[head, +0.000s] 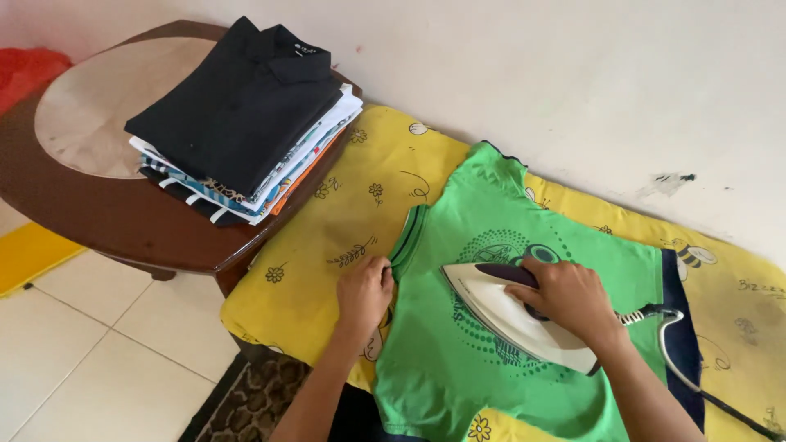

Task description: The person irons a green t-shirt on a yellow ironing board, smoothing the fabric with their hands and using an electric iron. They flip the shirt to iron the back and then fold it neatly.

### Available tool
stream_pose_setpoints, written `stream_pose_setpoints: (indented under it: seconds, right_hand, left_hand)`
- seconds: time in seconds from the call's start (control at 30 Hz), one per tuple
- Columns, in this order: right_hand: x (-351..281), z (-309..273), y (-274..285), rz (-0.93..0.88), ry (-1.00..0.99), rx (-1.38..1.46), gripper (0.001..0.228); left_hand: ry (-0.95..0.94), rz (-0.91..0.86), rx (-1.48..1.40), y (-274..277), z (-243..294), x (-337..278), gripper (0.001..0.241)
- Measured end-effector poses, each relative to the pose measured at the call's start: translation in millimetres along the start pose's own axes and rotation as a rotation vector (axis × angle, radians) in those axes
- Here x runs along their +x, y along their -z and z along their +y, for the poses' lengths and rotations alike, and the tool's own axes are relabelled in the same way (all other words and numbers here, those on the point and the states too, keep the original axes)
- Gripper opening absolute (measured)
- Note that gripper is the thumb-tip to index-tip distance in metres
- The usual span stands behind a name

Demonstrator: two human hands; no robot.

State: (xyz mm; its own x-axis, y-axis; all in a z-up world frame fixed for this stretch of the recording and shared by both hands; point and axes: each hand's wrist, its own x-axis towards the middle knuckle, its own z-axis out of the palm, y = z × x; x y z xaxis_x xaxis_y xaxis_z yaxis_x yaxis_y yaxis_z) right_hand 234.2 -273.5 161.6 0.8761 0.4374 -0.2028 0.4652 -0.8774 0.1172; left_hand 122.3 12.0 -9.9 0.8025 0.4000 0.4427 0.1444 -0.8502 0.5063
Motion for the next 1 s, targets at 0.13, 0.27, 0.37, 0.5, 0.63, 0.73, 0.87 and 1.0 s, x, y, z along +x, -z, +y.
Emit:
stream_pose_setpoints:
  seconds: [0.13, 0.27, 0.37, 0.5, 0.63, 0.73, 0.87, 1.0]
  right_hand:
    - [23, -4, 13, 0.055, 0.041, 0.060, 0.046]
    - [52, -35, 41, 0.155, 0.087, 0.097, 0.049]
    - [98, -65, 32, 0.353, 0.303, 0.005, 0.051]
    - [146, -95, 32, 0.188, 0.168, 0.003, 0.046]
    - [153, -91, 45, 0.089, 0.109, 0.102, 0.046]
    - [125, -72, 37, 0.035, 0.171, 0.084, 0.038]
    - [46, -31, 23, -0.001, 0.183, -0.020, 0.057]
    - [-11, -1, -3, -0.076, 0.066, -0.119, 0.069]
  left_hand:
    - [-0.118, 0.134, 0.066, 3, 5, -4, 0.005]
    - [-0.221, 0.029, -0.042, 16, 18, -15, 0.032]
    - [-0.346, -0.113, 0.085, 12, 16, -23, 0.046]
    - [-0.356, -0.053, 0.147, 12, 16, -25, 0.047]
    - [-0.412, -0.002, 0.107, 24, 19, -25, 0.039]
    - [-0.459, -0.081, 0.134, 34, 18, -25, 0.034]
    - [-0.416, -0.105, 0.098, 30, 17, -29, 0.029]
    - [-0.464, -0.055, 0.059, 15, 23, -41, 0.040]
